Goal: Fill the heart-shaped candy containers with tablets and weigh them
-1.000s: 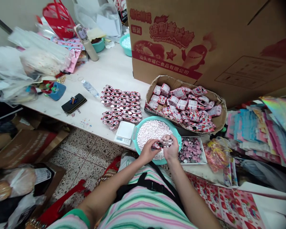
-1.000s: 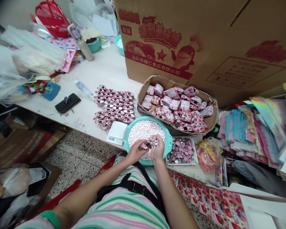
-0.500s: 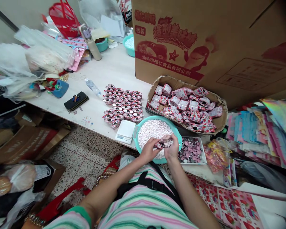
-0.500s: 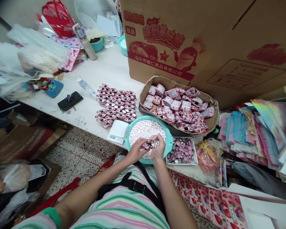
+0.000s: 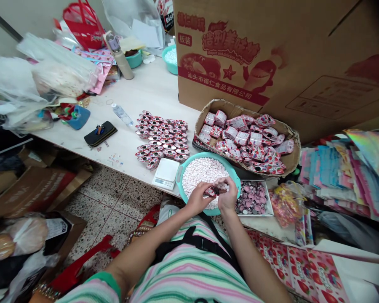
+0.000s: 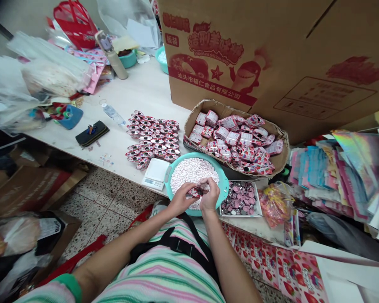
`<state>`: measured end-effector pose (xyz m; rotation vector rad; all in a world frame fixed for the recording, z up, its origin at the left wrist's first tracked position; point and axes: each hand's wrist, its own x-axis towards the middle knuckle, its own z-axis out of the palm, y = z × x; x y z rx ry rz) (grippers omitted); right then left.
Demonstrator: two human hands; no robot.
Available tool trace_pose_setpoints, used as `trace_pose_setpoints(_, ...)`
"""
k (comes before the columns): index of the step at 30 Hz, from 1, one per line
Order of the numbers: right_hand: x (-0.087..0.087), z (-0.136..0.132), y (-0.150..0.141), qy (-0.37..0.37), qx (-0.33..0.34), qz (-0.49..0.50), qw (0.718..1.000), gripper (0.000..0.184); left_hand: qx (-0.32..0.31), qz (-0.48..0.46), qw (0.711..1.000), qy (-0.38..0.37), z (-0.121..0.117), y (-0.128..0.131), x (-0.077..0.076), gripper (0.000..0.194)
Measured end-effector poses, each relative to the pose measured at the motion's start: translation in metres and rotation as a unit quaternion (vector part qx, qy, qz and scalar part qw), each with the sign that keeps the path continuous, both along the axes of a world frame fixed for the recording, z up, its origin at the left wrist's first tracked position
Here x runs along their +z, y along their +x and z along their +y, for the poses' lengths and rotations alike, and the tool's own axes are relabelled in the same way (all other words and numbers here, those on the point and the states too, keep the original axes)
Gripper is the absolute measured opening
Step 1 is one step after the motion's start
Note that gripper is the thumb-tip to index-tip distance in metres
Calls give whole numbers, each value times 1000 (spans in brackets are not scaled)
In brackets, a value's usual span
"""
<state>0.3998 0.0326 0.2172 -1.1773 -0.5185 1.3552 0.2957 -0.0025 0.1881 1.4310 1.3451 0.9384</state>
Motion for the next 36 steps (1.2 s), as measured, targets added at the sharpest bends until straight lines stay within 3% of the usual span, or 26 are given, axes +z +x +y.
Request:
trace_pose_setpoints(15,3,-3,-3,-4,-10,-16,1000,30,1,-11,1000,16,-1,2,2,40)
trace_pose_setpoints(20,4,-1,-4,-22,-9,9,1000,39,22,-26,999,13,-1,4,-2,39)
trace_pose_setpoints(24,-6,11,14,-69,-51,103,991,42,31,-29,999,-13,-5,0,-5,39)
trace_pose_setpoints(27,-27,20,40,-94,-89,112,985,39,52,-70,995,-38,-8,-7,-6,37)
trace_pose_setpoints(30,-55,19,58,-157,-62,-8,986,36,64,-114,991,-43,-11,-14,-7,38)
trace_pose_setpoints(32,-74,13,62,-179,22,-151,972,34,76,-122,989,-38,-12,-17,-8,39)
trace_pose_setpoints(36,-105,-3,56,-138,213,-393,884,28,71,-125,989,-27,-12,-17,-9,39)
